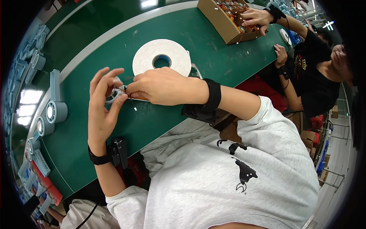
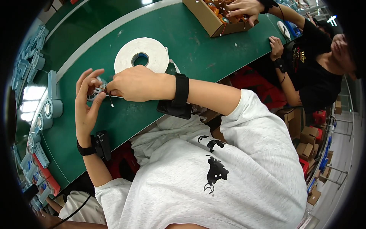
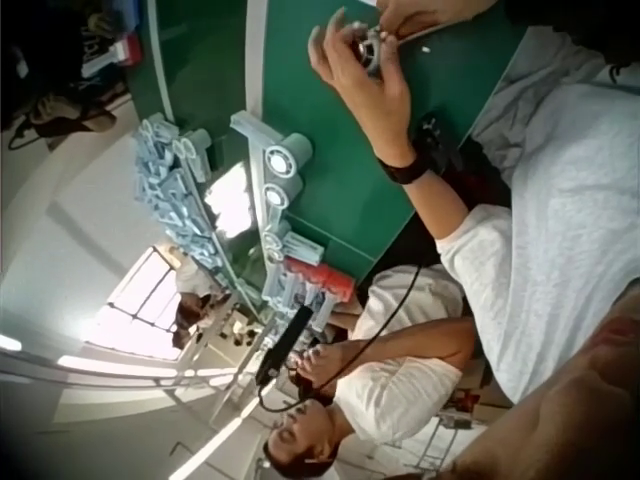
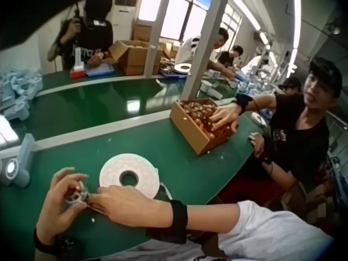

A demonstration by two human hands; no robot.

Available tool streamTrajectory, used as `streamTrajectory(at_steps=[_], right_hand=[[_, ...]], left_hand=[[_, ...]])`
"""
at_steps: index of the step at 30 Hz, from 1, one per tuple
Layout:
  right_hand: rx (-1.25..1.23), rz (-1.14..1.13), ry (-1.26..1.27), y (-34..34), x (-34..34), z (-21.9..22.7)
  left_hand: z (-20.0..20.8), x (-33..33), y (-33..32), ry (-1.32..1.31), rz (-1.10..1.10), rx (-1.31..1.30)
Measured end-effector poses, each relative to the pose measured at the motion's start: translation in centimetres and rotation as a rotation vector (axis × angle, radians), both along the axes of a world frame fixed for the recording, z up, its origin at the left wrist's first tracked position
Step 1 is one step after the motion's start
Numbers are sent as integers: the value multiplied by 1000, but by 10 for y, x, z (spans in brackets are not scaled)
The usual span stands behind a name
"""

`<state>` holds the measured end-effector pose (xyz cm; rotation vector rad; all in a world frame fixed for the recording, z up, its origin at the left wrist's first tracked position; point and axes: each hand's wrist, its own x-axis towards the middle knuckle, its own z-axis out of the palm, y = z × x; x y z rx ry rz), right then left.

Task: Assembling battery packs by inserting battery cells into blue plastic frames and securing them with tape.

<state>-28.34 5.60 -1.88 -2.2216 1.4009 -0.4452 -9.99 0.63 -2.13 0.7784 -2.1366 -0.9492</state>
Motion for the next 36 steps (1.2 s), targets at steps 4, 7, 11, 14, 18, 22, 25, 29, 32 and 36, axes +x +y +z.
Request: streamTrajectory(at_steps=[4,7,11,14,18,22,25,29,32,36], right_hand=[[-367,-41,-306,16,2,-13],[-192,-166,-543,25,6,-8],[-36,-244,-692,18,-9,21],[-45,-283,-648,-15,-47,48],[-555,-552,-329,-31,-110,56],[-377,-671,-329,33,-141,47],[115,-480,-160,94,-163,35],[312,-601,-242,136,-201,41],[-285,-611,-259,86,-219,59],[-625,-636,3,-34,-267,41]], left_hand=[[13,-3,5,-64,27,-5],[17,-4,10,20,42,-139],[60,-27,6,-6,-2,-570],[87,-68,-26,14,-29,-647],[88,-124,-114,-70,-41,-561],[15,-121,-247,-162,46,-404],[-32,-84,-292,-411,124,-482],[18,-137,-185,-505,100,-562],[44,-118,-116,-513,-281,-522],[53,-114,-22,-561,-416,-358]])
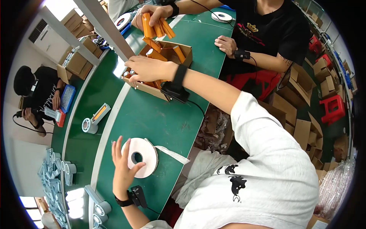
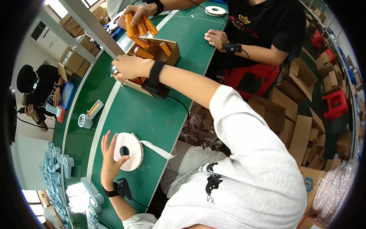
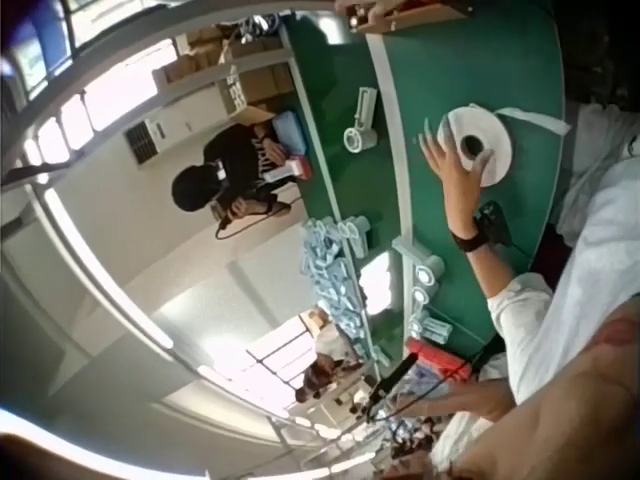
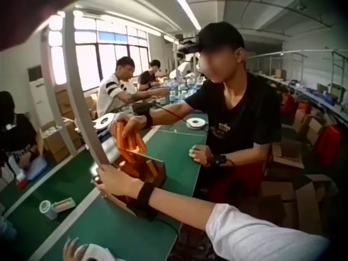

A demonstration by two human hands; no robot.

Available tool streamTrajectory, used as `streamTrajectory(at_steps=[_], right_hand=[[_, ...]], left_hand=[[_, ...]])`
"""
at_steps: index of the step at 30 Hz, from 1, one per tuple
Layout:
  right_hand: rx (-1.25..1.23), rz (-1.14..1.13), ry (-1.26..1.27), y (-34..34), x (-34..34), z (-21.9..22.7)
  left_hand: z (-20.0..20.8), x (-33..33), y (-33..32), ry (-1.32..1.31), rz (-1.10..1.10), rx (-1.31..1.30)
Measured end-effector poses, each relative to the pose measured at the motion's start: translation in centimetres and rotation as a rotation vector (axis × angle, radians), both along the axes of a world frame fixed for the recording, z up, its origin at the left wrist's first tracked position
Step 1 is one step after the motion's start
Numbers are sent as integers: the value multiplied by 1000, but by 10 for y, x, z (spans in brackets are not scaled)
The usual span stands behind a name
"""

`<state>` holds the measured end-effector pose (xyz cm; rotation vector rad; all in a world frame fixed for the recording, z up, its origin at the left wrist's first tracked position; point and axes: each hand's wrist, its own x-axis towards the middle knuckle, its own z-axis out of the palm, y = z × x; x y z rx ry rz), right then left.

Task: Assembling battery packs by inserting battery cells into blue plastic frames and securing them with tape.

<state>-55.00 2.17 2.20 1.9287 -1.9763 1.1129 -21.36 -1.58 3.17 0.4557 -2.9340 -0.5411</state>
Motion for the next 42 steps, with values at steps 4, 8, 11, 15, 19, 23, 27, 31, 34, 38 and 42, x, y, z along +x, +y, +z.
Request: streamTrajectory(at_steps=[4,8,11,15,19,23,27,31,34,38,42], right_hand=[[263,-124,441,-50,-32,-27],[188,-22,502,-53,-39,-23],[256,19,395,-55,-43,-16],[311,-164,564,-58,-36,-20],[186,-236,636,-55,-39,-27],[220,-108,460,-86,-37,-32],[-5,-113,358,-52,-56,-28],[-131,-109,253,-60,-36,-13],[-516,-94,-5,-74,-33,-9],[-521,-12,-65,-71,-11,23],[-587,95,-30,-49,21,93]], left_hand=[[-42,34,1,196,116,234],[-69,59,-13,432,227,613],[-57,45,-1,406,266,511],[-54,38,6,366,203,429],[-56,46,6,363,205,363],[-67,49,13,389,230,195],[-67,29,16,365,158,49],[-61,43,28,390,245,63],[-53,56,32,457,361,128],[-8,85,36,529,548,53],[26,117,32,461,801,-51]])
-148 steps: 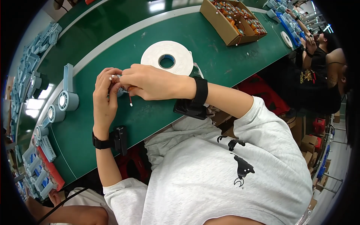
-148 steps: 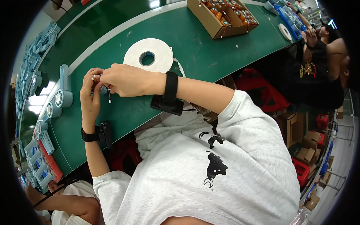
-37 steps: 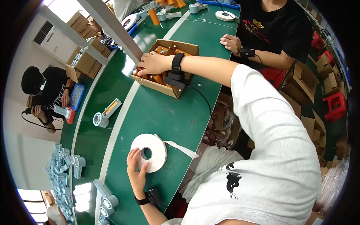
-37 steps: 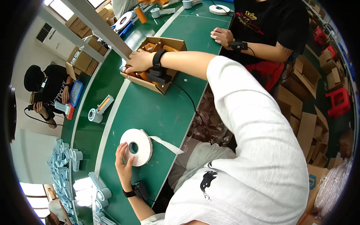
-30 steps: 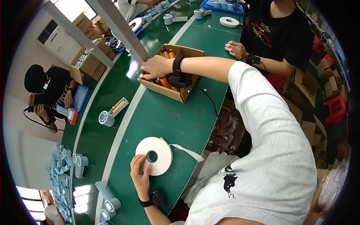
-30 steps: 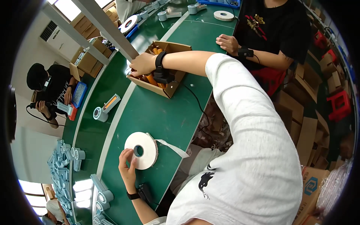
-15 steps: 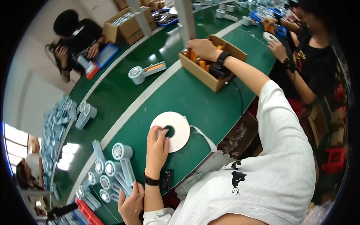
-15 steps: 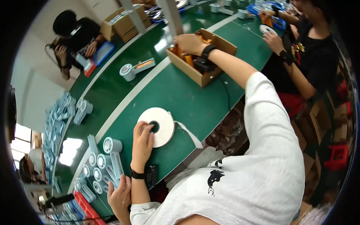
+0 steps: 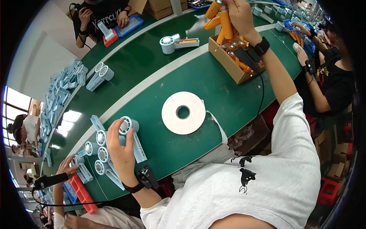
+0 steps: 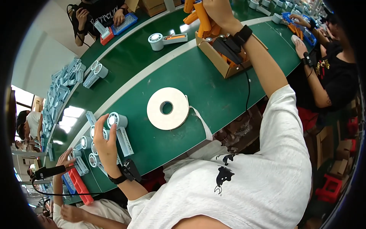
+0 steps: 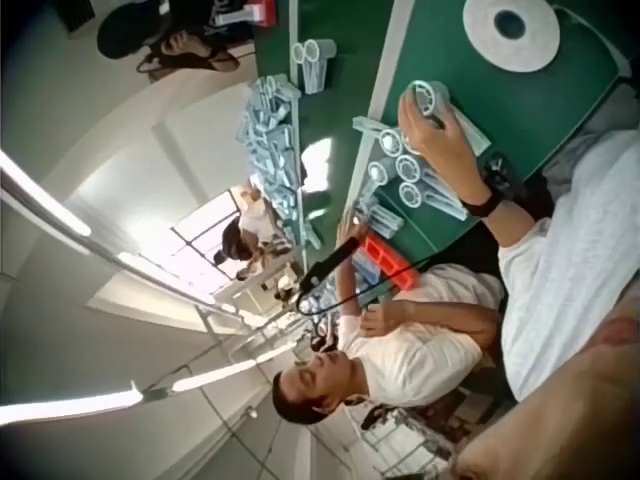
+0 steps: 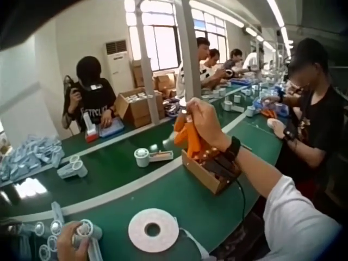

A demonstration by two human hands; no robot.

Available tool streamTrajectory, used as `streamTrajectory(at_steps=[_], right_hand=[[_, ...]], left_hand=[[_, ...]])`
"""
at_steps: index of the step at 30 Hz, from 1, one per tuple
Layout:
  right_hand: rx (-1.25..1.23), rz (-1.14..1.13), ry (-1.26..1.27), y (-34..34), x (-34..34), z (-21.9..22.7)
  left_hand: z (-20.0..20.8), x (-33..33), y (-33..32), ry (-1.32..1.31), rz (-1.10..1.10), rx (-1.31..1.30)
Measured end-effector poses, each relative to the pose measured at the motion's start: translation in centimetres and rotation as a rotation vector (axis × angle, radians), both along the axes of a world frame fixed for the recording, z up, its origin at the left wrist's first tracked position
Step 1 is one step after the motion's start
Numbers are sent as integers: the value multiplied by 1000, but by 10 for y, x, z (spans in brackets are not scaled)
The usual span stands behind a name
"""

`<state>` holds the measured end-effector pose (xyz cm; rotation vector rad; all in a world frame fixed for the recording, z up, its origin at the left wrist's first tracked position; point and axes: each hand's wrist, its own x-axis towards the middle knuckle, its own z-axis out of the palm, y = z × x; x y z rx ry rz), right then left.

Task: Assembling battery packs by inserting battery cells into blue plastic frames and securing them with tape.

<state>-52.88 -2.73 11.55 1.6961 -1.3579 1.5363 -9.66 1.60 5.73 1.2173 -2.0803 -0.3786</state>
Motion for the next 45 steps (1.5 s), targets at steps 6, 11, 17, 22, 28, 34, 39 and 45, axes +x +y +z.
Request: streamTrajectory(at_steps=[6,11,17,22,28,34,39,45], right_hand=[[389,316,-27,29,65,-3],[669,363,1,40,77,-86],[1096,-137,642,47,69,-99],[678,-93,439,119,72,-69],[793,-242,-185,232,-1,-120],[500,-645,-348,234,-59,-199],[477,-876,-368,213,-51,-200],[421,-830,-428,210,-45,-201]], left_hand=[[-25,63,-1,-168,139,15],[38,49,-55,-369,-92,-66],[7,40,-322,-697,88,-24],[-78,53,-425,-806,307,70],[-81,-8,-402,-458,-40,309],[7,-110,-271,-230,-678,406],[88,-315,-91,-296,-1122,-132],[39,-554,-19,-442,-1021,-347]])
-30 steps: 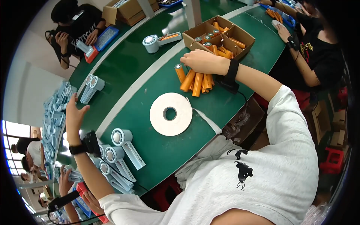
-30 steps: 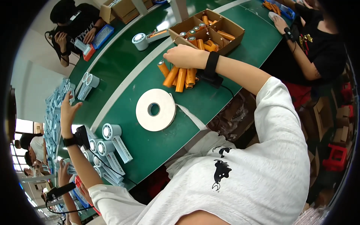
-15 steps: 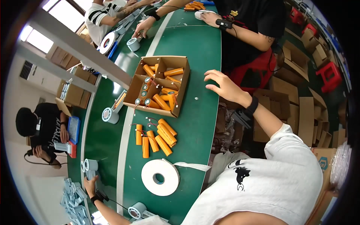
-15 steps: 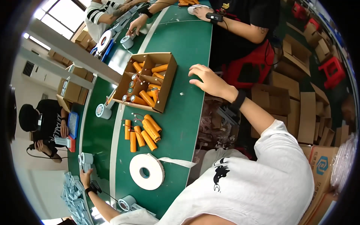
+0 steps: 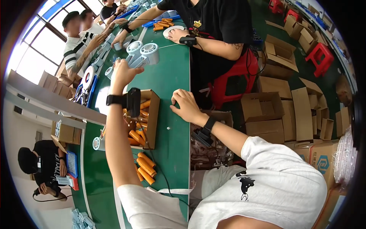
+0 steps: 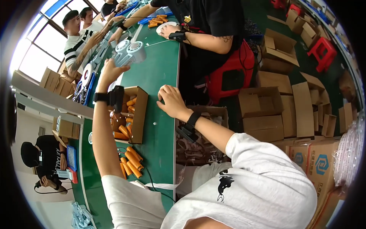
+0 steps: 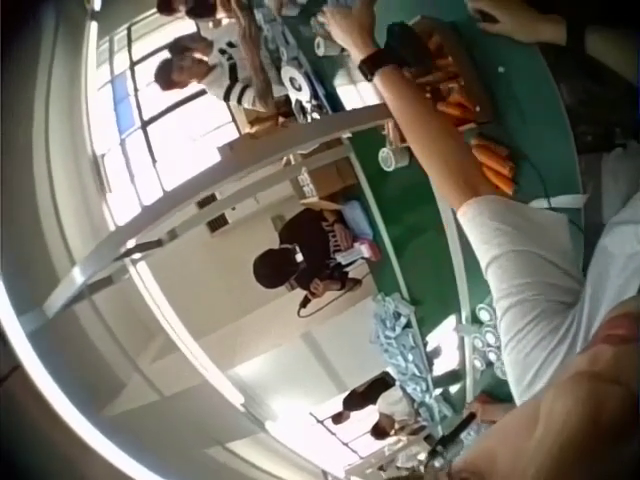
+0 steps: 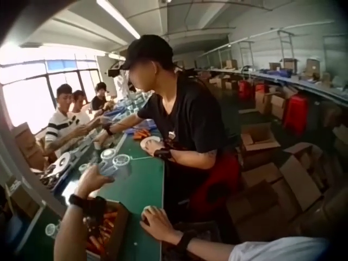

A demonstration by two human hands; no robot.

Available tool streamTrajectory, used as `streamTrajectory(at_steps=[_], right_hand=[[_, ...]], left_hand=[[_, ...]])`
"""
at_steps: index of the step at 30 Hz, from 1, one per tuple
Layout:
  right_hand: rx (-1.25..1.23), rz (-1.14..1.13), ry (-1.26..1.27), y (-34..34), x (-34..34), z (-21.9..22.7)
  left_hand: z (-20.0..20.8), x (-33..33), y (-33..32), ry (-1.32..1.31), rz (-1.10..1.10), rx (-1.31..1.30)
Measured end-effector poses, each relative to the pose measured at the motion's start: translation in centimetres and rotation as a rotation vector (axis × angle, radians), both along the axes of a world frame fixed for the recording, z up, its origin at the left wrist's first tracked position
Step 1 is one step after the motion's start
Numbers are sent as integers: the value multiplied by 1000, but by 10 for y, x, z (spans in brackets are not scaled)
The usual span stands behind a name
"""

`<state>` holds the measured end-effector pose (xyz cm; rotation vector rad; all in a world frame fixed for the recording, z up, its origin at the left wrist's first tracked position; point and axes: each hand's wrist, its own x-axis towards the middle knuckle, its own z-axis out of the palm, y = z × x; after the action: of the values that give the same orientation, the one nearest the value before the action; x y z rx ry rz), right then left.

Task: Assembling battery packs by inserting battery cells into blue plastic frames and securing them with tape.

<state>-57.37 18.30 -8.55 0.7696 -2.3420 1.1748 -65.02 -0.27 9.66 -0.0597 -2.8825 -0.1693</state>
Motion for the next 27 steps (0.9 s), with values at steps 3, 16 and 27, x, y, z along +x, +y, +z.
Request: streamTrajectory(at_steps=[3,16,27], right_hand=[[-44,53,-15,-3,1,5],[21,26,109,1,-25,-11],[44,563,-457,-28,134,57]], left_hand=[[-57,-67,-23,-234,143,95],[30,306,-43,-162,201,330],[-134,586,86,-201,1265,71]])
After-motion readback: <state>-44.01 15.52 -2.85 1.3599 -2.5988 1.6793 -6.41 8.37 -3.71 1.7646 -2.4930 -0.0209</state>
